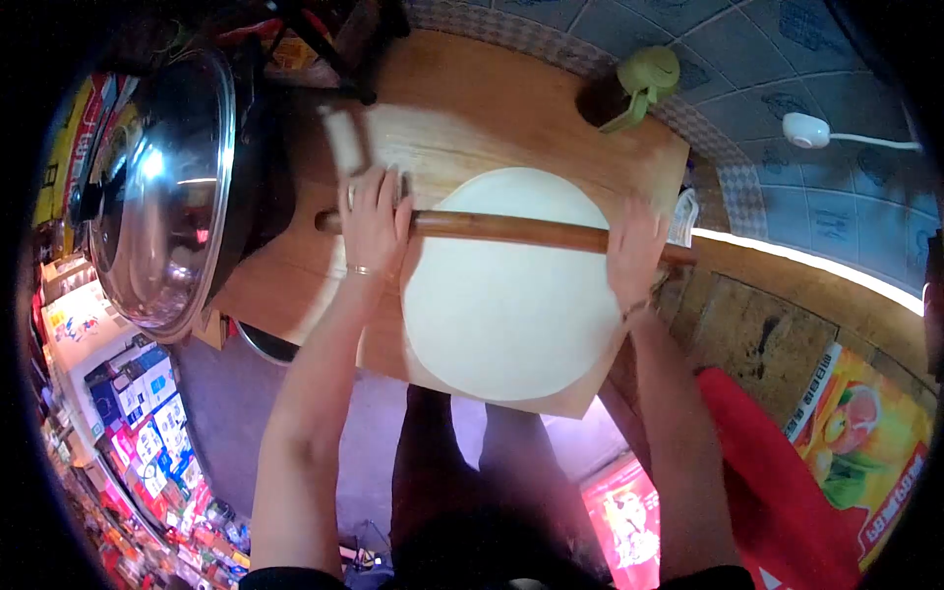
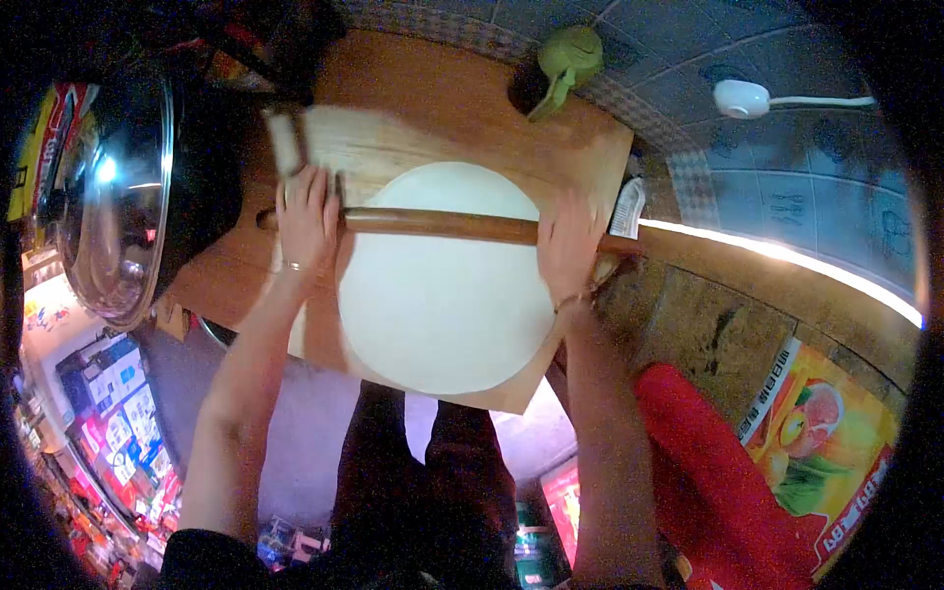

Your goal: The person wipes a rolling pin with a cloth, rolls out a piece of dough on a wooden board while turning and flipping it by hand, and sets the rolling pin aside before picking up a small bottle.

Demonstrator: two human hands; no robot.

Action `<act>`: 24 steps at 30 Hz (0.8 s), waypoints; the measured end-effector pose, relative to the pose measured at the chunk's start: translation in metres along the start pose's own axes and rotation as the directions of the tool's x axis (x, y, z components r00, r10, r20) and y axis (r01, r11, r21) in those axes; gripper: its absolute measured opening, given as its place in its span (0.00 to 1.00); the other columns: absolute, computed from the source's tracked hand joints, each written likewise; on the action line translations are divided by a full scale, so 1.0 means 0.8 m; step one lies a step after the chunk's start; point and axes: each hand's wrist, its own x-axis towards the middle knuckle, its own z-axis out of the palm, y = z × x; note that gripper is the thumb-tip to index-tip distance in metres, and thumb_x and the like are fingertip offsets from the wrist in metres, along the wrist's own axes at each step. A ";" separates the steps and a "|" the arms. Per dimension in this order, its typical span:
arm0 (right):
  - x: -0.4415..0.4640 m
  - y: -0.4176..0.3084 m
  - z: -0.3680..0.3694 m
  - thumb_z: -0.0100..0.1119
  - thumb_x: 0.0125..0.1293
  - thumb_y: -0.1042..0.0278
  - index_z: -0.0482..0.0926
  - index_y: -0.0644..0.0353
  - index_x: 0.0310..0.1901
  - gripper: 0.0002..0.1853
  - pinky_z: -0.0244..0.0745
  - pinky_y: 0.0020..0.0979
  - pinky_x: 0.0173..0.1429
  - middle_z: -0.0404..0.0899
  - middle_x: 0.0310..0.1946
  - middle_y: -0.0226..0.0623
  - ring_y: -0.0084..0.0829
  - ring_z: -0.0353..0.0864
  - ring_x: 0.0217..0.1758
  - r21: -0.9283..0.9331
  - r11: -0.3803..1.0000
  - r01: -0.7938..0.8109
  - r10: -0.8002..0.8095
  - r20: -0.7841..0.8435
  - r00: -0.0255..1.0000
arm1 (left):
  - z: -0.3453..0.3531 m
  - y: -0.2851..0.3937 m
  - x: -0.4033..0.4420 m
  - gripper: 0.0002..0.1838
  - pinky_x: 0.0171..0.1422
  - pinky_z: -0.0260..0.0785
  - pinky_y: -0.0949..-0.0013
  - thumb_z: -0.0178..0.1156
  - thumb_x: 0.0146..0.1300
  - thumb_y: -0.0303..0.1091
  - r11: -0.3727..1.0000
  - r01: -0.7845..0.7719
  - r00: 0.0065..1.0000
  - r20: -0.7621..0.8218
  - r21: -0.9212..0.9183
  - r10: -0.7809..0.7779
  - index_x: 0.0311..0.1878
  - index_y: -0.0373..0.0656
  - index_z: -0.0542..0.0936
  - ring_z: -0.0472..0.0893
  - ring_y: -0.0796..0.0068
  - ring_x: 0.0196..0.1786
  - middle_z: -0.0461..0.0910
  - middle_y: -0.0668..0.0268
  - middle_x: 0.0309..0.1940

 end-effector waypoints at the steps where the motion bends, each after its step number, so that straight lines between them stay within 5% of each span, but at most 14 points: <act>1: -0.040 -0.004 -0.007 0.48 0.66 0.65 0.66 0.61 0.62 0.23 0.43 0.51 0.72 0.65 0.63 0.43 0.41 0.58 0.70 0.007 0.999 -0.036 0.036 -0.012 0.999 | -0.005 0.015 -0.049 0.23 0.71 0.46 0.46 0.49 0.65 0.41 0.998 0.061 0.998 0.019 0.018 -0.062 0.59 0.39 0.69 0.67 0.58 0.62 0.70 0.56 0.57; 5: -0.064 -0.004 -0.024 0.50 0.64 0.61 0.66 0.61 0.62 0.25 0.45 0.51 0.71 0.65 0.61 0.45 0.45 0.57 0.69 -0.045 0.999 -0.012 0.015 0.064 0.998 | -0.006 0.033 -0.045 0.23 0.71 0.43 0.43 0.46 0.64 0.40 0.991 0.131 0.991 -0.008 0.007 -0.130 0.60 0.39 0.68 0.67 0.58 0.62 0.70 0.57 0.59; 10: 0.064 0.025 0.008 0.47 0.66 0.62 0.69 0.62 0.58 0.21 0.53 0.46 0.69 0.67 0.61 0.44 0.42 0.59 0.69 0.039 0.999 0.038 -0.040 0.051 0.998 | 0.022 0.012 0.071 0.22 0.70 0.48 0.46 0.44 0.68 0.42 0.989 0.144 0.988 0.056 0.021 -0.145 0.60 0.41 0.70 0.69 0.60 0.60 0.73 0.60 0.56; 11: 0.079 0.023 0.003 0.49 0.65 0.61 0.71 0.63 0.57 0.21 0.57 0.44 0.67 0.69 0.59 0.46 0.45 0.62 0.66 0.137 0.990 0.027 -0.027 -0.001 1.000 | 0.029 0.008 0.087 0.21 0.69 0.52 0.51 0.45 0.69 0.43 0.985 0.158 0.987 0.004 -0.070 -0.158 0.60 0.44 0.70 0.69 0.60 0.60 0.73 0.60 0.56; 12: 0.082 0.023 0.000 0.49 0.65 0.61 0.71 0.63 0.57 0.21 0.57 0.44 0.67 0.69 0.59 0.46 0.45 0.62 0.66 0.144 0.989 0.040 -0.038 -0.015 0.999 | 0.029 0.003 0.099 0.21 0.68 0.55 0.54 0.49 0.68 0.40 0.991 0.120 0.993 -0.021 0.050 -0.119 0.61 0.42 0.69 0.69 0.57 0.59 0.72 0.58 0.55; 14: 0.085 0.024 -0.011 0.53 0.64 0.60 0.72 0.64 0.55 0.21 0.57 0.43 0.67 0.70 0.58 0.46 0.48 0.65 0.62 0.025 0.990 0.137 -0.139 0.128 0.982 | 0.023 0.004 0.104 0.21 0.66 0.56 0.55 0.51 0.66 0.36 0.987 0.110 0.963 -0.235 -0.119 -0.136 0.60 0.40 0.69 0.69 0.54 0.57 0.72 0.54 0.55; 15: 0.082 0.016 -0.030 0.57 0.62 0.56 0.73 0.65 0.53 0.23 0.59 0.42 0.66 0.71 0.55 0.47 0.49 0.67 0.59 0.066 0.951 0.303 -0.311 0.190 0.931 | 0.004 0.017 0.091 0.20 0.64 0.58 0.55 0.52 0.65 0.33 0.934 0.257 0.933 -0.186 -0.249 -0.307 0.58 0.36 0.69 0.69 0.52 0.56 0.72 0.52 0.54; 18: 0.072 0.030 -0.015 0.58 0.60 0.50 0.73 0.66 0.50 0.26 0.61 0.41 0.64 0.72 0.51 0.47 0.47 0.68 0.57 -0.006 0.944 0.329 -0.306 0.350 0.885 | -0.002 0.034 0.012 0.14 0.53 0.63 0.59 0.51 0.64 0.30 0.619 0.523 0.746 -0.037 -0.586 -0.665 0.49 0.31 0.73 0.72 0.57 0.50 0.73 0.48 0.44; 19: 0.080 0.028 -0.016 0.59 0.58 0.45 0.74 0.67 0.47 0.29 0.64 0.41 0.61 0.72 0.46 0.46 0.45 0.70 0.54 0.009 0.949 0.315 -0.294 0.388 0.874 | -0.001 0.035 -0.004 0.12 0.51 0.66 0.60 0.53 0.62 0.30 0.596 0.668 0.711 0.149 -0.445 -0.687 0.45 0.31 0.75 0.73 0.58 0.46 0.74 0.49 0.43; 22: 0.100 0.039 -0.002 0.59 0.58 0.46 0.75 0.66 0.46 0.27 0.65 0.41 0.58 0.72 0.43 0.45 0.45 0.70 0.50 0.005 0.928 0.371 -0.366 0.178 0.913 | 0.010 0.048 -0.017 0.14 0.49 0.70 0.60 0.58 0.57 0.31 0.774 0.515 0.847 0.078 -0.369 -0.527 0.44 0.32 0.76 0.76 0.56 0.40 0.75 0.50 0.39; 24: 0.116 0.030 -0.016 0.61 0.57 0.47 0.75 0.67 0.46 0.28 0.65 0.41 0.58 0.72 0.43 0.45 0.46 0.70 0.50 0.012 0.953 0.301 -0.293 0.278 0.915 | -0.008 0.064 0.015 0.18 0.50 0.70 0.59 0.61 0.53 0.34 0.688 0.614 0.787 0.358 -0.386 -0.502 0.46 0.35 0.76 0.77 0.56 0.42 0.76 0.51 0.39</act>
